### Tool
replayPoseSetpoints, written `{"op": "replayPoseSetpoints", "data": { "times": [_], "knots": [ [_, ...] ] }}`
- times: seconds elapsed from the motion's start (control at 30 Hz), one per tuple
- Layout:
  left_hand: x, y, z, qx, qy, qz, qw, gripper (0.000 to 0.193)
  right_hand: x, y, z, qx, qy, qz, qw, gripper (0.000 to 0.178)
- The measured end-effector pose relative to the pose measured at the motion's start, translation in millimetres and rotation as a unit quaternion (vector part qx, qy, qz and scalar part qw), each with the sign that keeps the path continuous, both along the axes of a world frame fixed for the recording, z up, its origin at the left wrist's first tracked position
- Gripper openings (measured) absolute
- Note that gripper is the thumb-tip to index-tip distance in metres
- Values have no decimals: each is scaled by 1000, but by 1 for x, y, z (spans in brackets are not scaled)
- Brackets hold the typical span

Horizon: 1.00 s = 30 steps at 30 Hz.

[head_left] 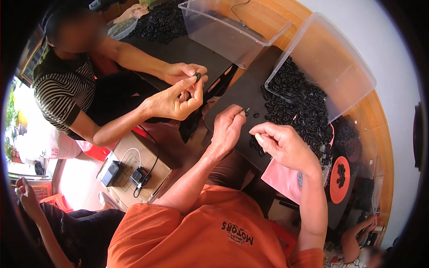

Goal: The person sits at a table and assembles small black plastic components by hand. They pick up a black plastic piece and a metal screw, insert the screw into the plastic piece, and place the assembled unit on a pink tray. The person repeats this process continuously, handling the parts one at a time.

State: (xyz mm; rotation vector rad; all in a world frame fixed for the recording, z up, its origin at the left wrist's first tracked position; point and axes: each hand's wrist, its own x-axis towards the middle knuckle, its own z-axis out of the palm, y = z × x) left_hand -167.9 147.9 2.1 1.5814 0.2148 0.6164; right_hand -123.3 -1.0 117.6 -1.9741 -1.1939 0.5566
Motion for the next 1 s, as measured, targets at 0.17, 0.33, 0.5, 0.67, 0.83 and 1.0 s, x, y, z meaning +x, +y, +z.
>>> {"op": "replayPoseSetpoints", "data": {
  "times": [0.17,0.33,0.5,0.67,0.83,1.0],
  "knots": [
    [0,-1,0,0,9,2,1000,18,-9,-8,0,-7,-20,11,1000,12],
    [0,-1,-2,3,5,3,1000,18,-16,-12,-1,-34,-36,15,999,11],
    [-1,-2,0,1,6,-2,1000,18,-21,-15,-10,-24,-46,16,999,10],
    [-2,-1,1,9,7,1,1000,18,-29,-15,-14,-25,-54,11,998,11],
    [-1,-3,-2,5,7,5,1000,17,-36,-20,-22,-5,-108,-1,994,12],
    [0,-2,-2,13,11,1,1000,21,-43,-32,-23,-15,-123,-2,992,14]
  ]
}}
